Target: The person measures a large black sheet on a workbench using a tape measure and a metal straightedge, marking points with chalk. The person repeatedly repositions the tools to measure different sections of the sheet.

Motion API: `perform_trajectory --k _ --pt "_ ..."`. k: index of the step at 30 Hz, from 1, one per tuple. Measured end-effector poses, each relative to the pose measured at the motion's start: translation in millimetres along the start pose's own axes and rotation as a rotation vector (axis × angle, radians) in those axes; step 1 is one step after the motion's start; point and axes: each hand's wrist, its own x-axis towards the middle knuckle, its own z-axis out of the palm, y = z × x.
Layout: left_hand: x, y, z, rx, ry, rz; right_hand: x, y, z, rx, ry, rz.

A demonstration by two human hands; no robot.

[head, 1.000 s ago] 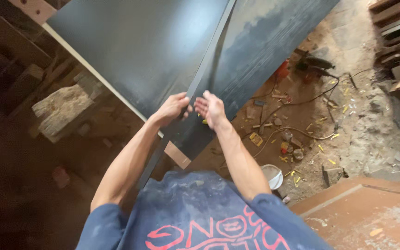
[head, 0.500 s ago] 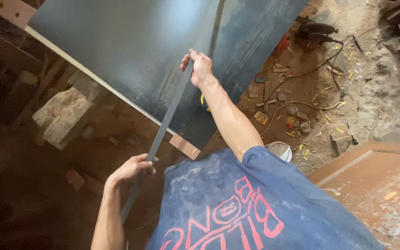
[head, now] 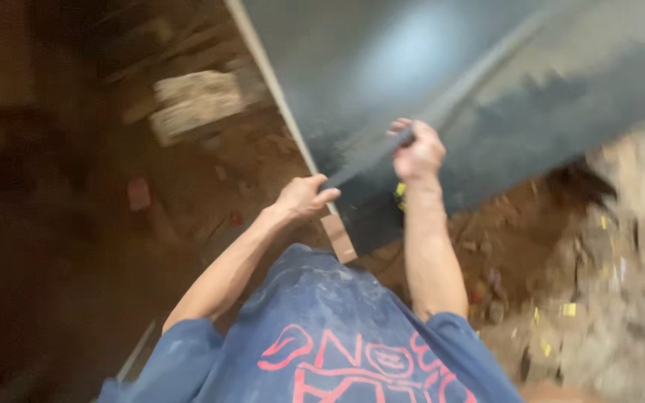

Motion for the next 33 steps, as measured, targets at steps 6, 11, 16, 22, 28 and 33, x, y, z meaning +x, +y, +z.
perform_trajectory --k 6,11,16,22,28,33 --pt "-27 -38 -6 0.091 0.106 -0.037 21 -33 29 -0.076 0.035 -0.015" --pt "-51 -59 -4 0.000 0.083 -0.188 -5 -11 81 -0.274 0.050 -0.116" --pt "-74 -52 19 0.044 0.413 -0.060 -27 -16 80 -0.185 0.064 -0.235" --pt "-72 -13 61 0.207 0.485 0.118 -26 -67 24 -0.308 0.231 -0.179" --pt "-47 43 108 0.216 0.450 0.092 -26 -96 -46 -0.275 0.052 0.014" --pt "-13 103 134 0.311 0.340 0.096 -73 -78 -88 -0.127 -0.085 0.195"
